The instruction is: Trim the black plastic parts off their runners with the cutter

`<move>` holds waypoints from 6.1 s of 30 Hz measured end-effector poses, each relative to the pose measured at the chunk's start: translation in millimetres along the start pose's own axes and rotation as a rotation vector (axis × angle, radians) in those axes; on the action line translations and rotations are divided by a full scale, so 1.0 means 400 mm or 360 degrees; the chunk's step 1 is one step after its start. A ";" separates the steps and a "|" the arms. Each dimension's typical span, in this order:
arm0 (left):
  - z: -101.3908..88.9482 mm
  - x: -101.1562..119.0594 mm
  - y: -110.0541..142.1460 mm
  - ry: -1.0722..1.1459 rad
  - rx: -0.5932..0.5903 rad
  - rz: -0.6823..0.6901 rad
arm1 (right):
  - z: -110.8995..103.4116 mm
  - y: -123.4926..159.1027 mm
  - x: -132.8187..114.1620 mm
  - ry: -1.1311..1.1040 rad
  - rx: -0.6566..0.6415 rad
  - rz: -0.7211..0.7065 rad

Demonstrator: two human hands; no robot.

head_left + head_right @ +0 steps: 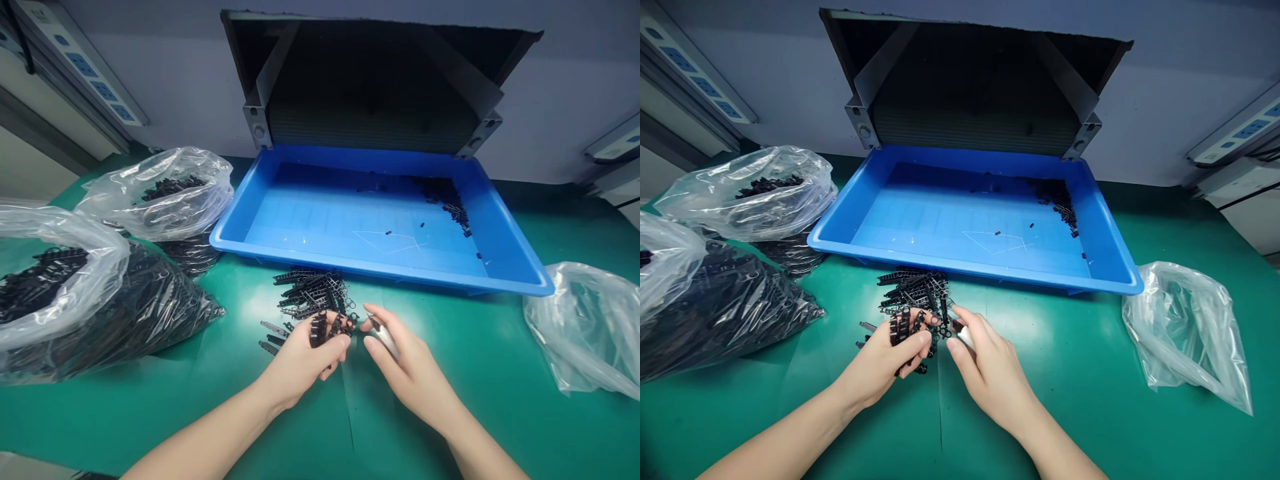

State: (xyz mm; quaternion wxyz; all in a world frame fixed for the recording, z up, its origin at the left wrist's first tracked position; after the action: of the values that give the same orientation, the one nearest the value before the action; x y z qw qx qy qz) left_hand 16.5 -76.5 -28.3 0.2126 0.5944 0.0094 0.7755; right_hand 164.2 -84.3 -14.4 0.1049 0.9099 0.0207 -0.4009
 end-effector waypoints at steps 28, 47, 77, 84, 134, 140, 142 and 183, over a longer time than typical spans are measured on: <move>0.003 -0.004 0.014 -0.0363 0.0164 0.0148 | 0.025 0.034 -0.030 0.0286 0.0178 -0.0324; -0.016 0.023 0.006 -0.0072 0.0272 0.0120 | 0.013 -0.003 0.019 0.0244 0.0235 0.0055; -0.007 0.020 0.011 -0.0100 -0.0208 0.0092 | 0.006 -0.005 -0.006 -0.0997 -0.0643 0.0688; 0.017 0.008 0.026 0.0030 -0.0415 -0.0001 | 0.017 0.006 -0.007 -0.1054 -0.0731 0.0685; 0.009 0.045 0.041 -0.0208 0.0079 0.0165 | -0.006 0.057 -0.070 0.0332 0.0175 -0.0465; 0.016 0.052 0.044 -0.0232 0.0058 0.0196 | -0.009 0.063 -0.070 0.0390 0.0268 -0.0533; 0.018 0.049 0.045 -0.0223 0.0052 0.0187 | -0.011 0.064 -0.071 0.0398 0.0269 -0.0527; 0.038 0.018 0.056 0.0454 -0.0262 0.0043 | -0.024 0.071 -0.062 -0.0011 0.0339 -0.0174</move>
State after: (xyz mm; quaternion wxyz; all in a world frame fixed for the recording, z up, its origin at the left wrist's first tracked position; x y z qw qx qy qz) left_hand 21.9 -98.1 -11.3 0.2465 0.4589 -0.0320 0.8530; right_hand 157.8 -108.8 14.7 -0.0144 0.9119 0.0273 -0.4092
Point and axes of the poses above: each hand's wrist, its own y-axis away from the middle knuckle, its own z-axis out of the palm, x = y × z, the point moved 4 cm from there along -y, towards the middle knuckle, and after that the axes turned 12 degrees about z, right-handed, at the moved point
